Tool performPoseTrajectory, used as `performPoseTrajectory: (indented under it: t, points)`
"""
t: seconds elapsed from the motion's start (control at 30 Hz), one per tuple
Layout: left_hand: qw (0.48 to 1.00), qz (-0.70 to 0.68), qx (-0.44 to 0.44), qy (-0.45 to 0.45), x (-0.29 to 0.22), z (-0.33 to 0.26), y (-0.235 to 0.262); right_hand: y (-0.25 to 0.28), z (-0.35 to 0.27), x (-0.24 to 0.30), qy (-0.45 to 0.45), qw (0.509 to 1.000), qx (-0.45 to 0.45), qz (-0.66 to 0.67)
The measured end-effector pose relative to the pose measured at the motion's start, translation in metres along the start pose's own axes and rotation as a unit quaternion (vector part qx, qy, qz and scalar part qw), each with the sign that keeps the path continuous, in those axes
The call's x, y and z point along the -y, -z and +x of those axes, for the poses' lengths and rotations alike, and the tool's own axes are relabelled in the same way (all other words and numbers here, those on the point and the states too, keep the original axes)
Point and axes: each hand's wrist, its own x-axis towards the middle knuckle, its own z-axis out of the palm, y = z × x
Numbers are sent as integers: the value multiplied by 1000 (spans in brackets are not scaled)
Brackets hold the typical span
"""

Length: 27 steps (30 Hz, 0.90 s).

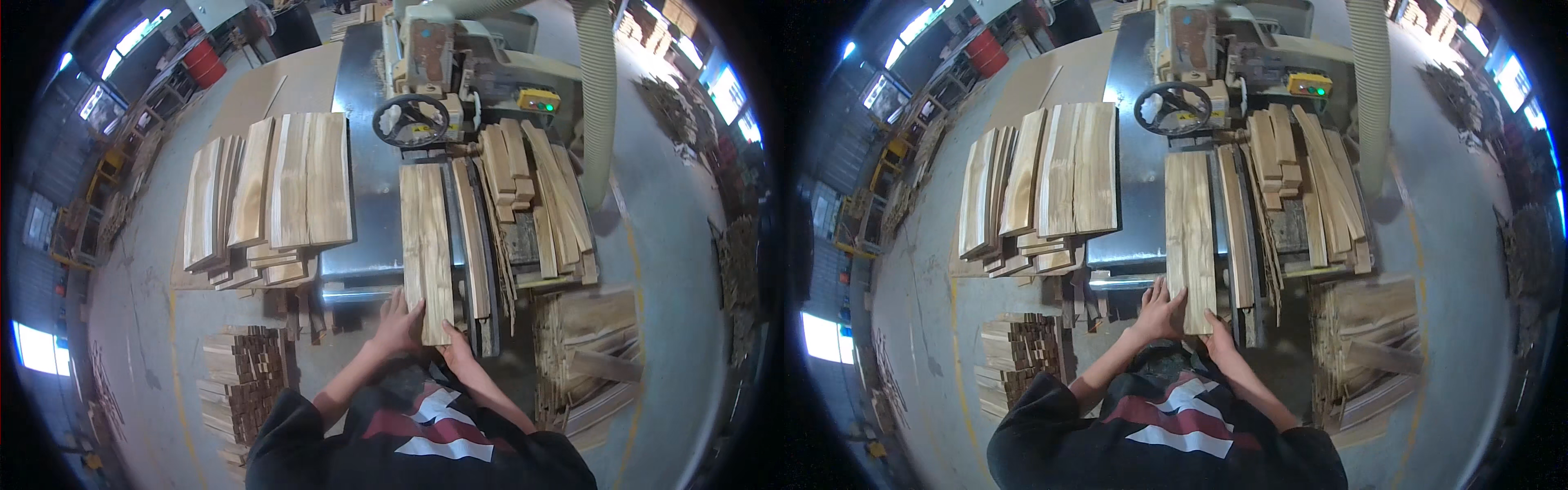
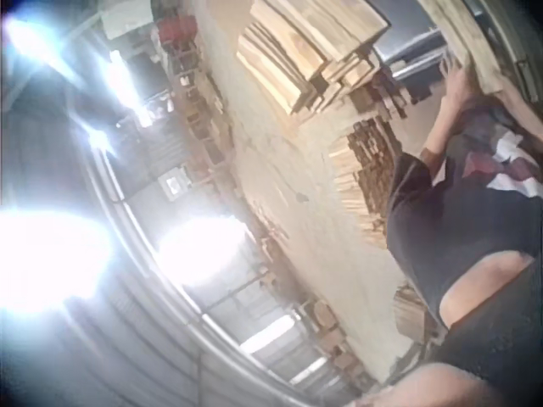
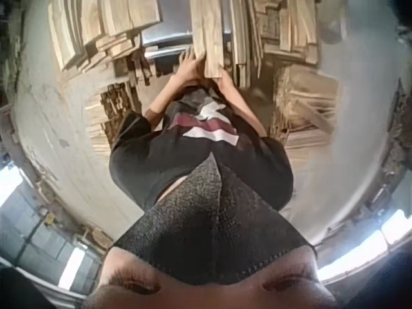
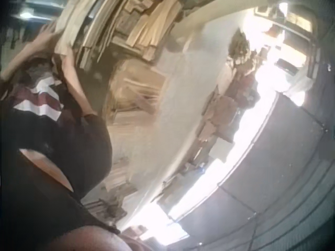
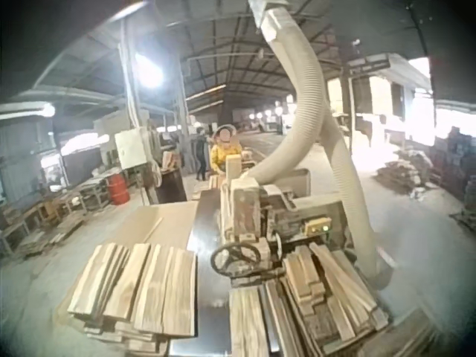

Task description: The person picks up wooden boards, feeds them through a woodworking machine to cut their edges, and turns them over to trim the opposite sides.

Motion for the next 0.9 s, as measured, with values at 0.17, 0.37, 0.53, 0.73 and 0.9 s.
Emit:
performPoseTrajectory:
  t: [0.17, 0.37, 0.53, 0.73, 0.9]
  points:
    - [997, 39, 60, -11, -8, 31, 9, -2, 1, -1, 20, 992, -22, 122]
    - [998, 43, 52, 8, -10, 74, 27, -19, 19, 9, 31, 987, -17, 155]
    - [998, 21, 53, -6, 13, 107, 45, -39, 46, 32, 12, 998, -60, 11]
    - [999, 13, 49, 0, 40, 143, 47, -73, 71, 59, 9, 973, -183, -140]
    - [999, -42, -31, -8, 63, 189, 60, -90, 120, 95, -8, 984, -178, -24]
